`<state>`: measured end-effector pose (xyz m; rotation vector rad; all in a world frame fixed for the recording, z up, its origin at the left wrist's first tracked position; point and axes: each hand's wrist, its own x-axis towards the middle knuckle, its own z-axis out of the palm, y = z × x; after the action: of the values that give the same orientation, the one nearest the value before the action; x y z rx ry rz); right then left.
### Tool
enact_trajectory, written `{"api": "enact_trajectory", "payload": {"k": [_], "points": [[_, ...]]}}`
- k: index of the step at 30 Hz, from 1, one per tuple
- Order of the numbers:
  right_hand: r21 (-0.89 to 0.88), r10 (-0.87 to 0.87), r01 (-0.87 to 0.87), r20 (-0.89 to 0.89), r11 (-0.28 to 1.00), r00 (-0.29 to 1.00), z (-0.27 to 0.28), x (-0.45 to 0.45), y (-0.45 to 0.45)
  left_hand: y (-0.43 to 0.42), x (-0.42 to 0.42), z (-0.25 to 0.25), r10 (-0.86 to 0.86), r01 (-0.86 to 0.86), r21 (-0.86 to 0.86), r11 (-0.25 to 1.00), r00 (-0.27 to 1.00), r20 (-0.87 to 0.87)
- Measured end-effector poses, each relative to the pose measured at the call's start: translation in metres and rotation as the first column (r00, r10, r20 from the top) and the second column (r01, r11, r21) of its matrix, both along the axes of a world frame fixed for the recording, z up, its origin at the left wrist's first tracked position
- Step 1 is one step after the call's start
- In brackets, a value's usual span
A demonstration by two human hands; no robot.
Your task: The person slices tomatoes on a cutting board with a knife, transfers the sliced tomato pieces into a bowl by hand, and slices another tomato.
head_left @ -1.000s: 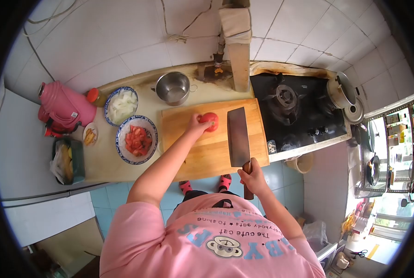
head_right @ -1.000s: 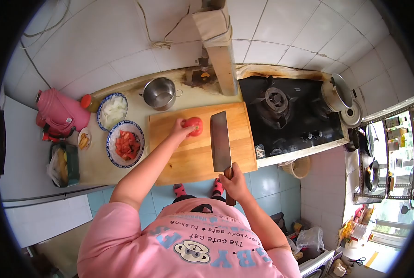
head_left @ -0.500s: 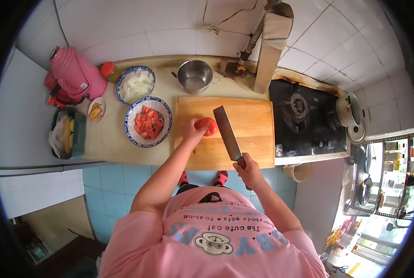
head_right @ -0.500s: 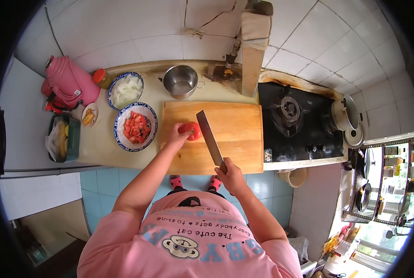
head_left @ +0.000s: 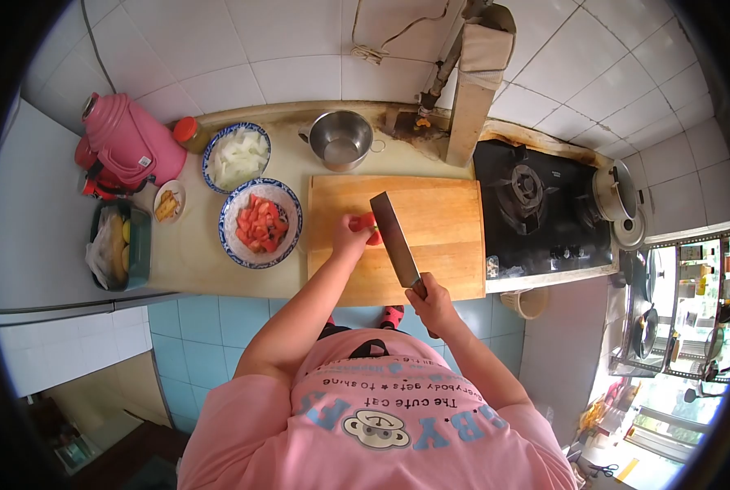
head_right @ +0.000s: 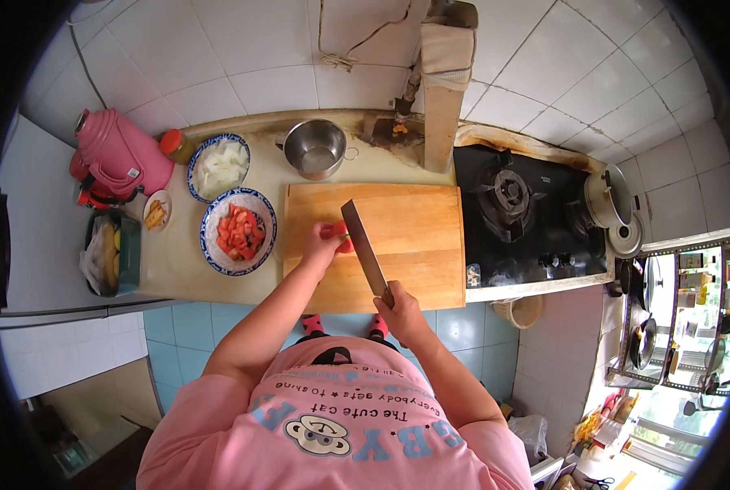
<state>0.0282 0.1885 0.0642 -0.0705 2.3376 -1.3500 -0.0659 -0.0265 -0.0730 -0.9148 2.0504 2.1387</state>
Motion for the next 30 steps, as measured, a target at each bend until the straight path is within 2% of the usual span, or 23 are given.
{"api": "enact_trajectory", "payload": {"k": [2, 4, 14, 16, 18, 22, 26, 28, 30], "points": [[0.023, 0.006, -0.006, -0.002, 1.0, 1.0, 0.002, 0.0, -0.002, 0.0, -0.001, -0.005, -0.008, 0.008, -0.031, 0.999, 1.0, -0.004], [0.024, 0.046, -0.043, -0.136, 0.999, 0.99, 0.002, 0.0, -0.004, 0.001, -0.002, -0.004, -0.017, 0.016, -0.062, 0.998, 1.0, -0.006], [0.072, 0.126, -0.117, -0.128, 0.991, 0.984, -0.008, -0.024, -0.014, 0.003, -0.007, -0.003, -0.015, 0.019, -0.08, 0.997, 0.999, 0.048], [0.064, 0.134, -0.124, -0.199, 0.99, 0.971, -0.014, -0.031, -0.016, 0.003, -0.008, -0.017, -0.019, 0.022, -0.064, 0.998, 0.998, 0.061], [0.085, 0.136, -0.121, -0.202, 0.989, 0.97, -0.024, -0.044, -0.024, 0.004, -0.009, -0.032, -0.02, 0.02, -0.015, 1.0, 1.0, -0.015], [0.081, 0.13, -0.115, -0.213, 0.99, 0.968, -0.039, -0.067, -0.043, 0.006, -0.002, -0.009, -0.011, 0.01, -0.019, 1.0, 0.998, -0.062], [0.121, 0.143, -0.118, -0.223, 0.986, 0.964, -0.03, -0.061, -0.037, 0.007, 0.005, 0.02, 0.017, -0.018, -0.034, 0.999, 1.0, -0.019], [0.173, 0.193, -0.175, -0.095, 0.969, 0.977, -0.016, -0.042, -0.025, 0.004, 0.006, 0.021, 0.017, -0.017, -0.051, 0.999, 1.0, -0.003], [0.182, 0.204, -0.192, -0.053, 0.965, 0.978, -0.013, -0.036, -0.019, 0.004, 0.006, 0.016, -0.007, 0.007, -0.013, 1.0, 1.0, -0.01]]}}
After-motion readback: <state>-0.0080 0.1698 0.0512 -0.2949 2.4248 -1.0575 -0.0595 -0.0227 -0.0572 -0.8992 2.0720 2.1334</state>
